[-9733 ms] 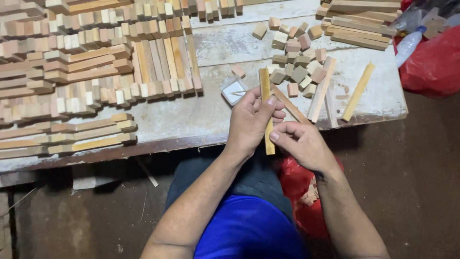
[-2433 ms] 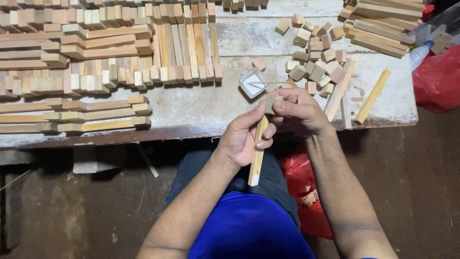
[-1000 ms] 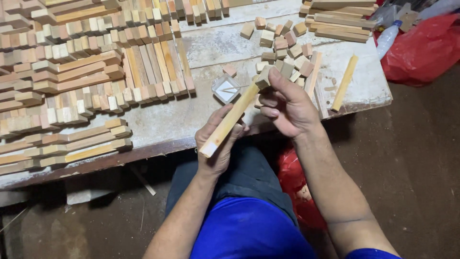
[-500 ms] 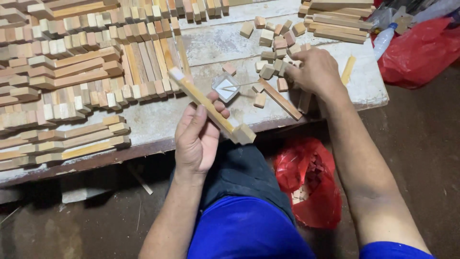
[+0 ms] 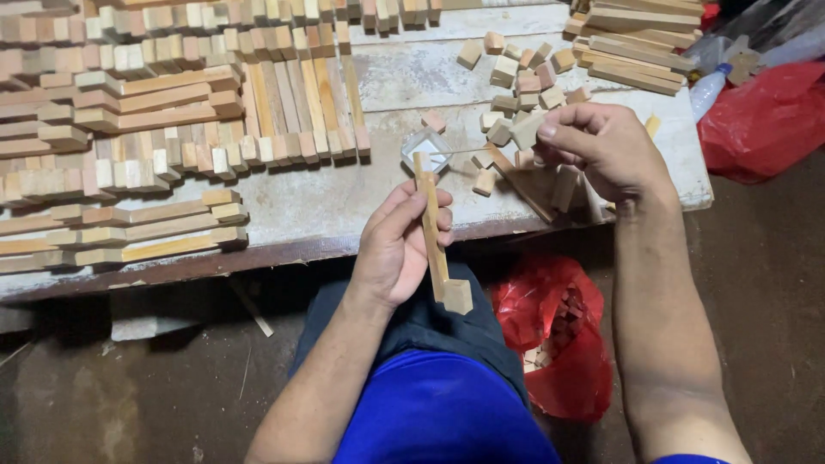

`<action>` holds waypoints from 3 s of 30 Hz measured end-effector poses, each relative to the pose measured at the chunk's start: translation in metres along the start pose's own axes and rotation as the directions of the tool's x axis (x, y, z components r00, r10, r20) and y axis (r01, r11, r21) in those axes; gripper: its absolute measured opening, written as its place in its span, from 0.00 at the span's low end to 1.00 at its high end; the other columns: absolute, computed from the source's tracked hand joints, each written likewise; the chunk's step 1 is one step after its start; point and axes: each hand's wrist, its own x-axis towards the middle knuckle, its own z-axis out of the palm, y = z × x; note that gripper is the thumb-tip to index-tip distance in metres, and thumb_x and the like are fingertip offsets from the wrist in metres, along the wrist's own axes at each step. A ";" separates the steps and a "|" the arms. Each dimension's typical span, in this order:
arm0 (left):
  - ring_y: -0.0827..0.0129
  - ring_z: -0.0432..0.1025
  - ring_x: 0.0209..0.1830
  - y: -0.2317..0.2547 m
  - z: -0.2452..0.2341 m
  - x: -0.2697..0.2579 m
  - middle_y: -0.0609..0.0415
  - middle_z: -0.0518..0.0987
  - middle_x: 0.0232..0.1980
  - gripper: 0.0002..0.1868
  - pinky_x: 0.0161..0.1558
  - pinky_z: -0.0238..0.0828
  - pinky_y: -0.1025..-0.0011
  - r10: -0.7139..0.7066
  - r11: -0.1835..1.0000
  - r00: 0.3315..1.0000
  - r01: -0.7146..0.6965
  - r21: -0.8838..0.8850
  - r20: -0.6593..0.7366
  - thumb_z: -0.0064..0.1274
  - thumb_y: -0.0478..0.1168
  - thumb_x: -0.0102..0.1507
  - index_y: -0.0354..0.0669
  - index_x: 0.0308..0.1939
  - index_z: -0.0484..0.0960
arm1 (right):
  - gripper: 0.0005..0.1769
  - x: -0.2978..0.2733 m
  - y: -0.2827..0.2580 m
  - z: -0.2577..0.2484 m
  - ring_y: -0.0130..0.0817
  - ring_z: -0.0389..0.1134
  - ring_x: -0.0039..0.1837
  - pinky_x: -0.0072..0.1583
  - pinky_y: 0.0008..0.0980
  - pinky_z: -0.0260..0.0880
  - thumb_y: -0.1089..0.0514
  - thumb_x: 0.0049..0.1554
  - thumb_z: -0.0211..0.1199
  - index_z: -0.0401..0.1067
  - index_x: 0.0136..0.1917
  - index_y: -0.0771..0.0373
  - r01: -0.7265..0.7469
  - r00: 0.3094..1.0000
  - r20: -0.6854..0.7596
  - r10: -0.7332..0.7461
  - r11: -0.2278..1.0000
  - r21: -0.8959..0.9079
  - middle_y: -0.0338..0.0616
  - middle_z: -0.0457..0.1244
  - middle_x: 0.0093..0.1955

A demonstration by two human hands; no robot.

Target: Applying glue to wooden strips and assembling them with wooden blocks

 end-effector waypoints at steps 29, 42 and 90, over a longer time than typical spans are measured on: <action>0.69 0.73 0.26 0.001 0.020 -0.018 0.44 0.81 0.42 0.12 0.20 0.67 0.79 -0.167 0.981 0.985 0.171 -0.091 0.047 0.55 0.42 0.70 0.36 0.46 0.76 | 0.24 -0.027 0.041 0.069 0.24 0.69 0.41 0.45 0.27 0.74 0.52 0.59 0.67 0.75 0.63 0.70 -0.090 0.945 0.323 0.052 0.990 0.105 0.44 0.69 0.39; 0.71 0.69 0.27 0.001 0.018 -0.019 0.43 0.78 0.42 0.13 0.18 0.63 0.82 -0.192 0.966 0.979 0.202 -0.162 0.076 0.56 0.41 0.69 0.32 0.46 0.75 | 0.23 -0.029 0.046 0.084 0.33 0.74 0.41 0.51 0.37 0.78 0.53 0.56 0.68 0.75 0.55 0.76 -0.166 0.945 0.326 0.035 0.908 0.384 0.47 0.68 0.37; 0.78 0.66 0.20 -0.019 -0.006 -0.005 0.45 0.86 0.43 0.16 0.16 0.57 0.85 -0.173 0.960 0.974 0.200 -0.195 0.146 0.49 0.50 0.73 0.41 0.51 0.79 | 0.14 -0.030 0.035 0.103 0.19 0.59 0.31 0.35 0.18 0.60 0.53 0.57 0.69 0.77 0.43 0.69 -0.239 0.948 0.294 0.126 0.890 0.388 0.39 0.59 0.28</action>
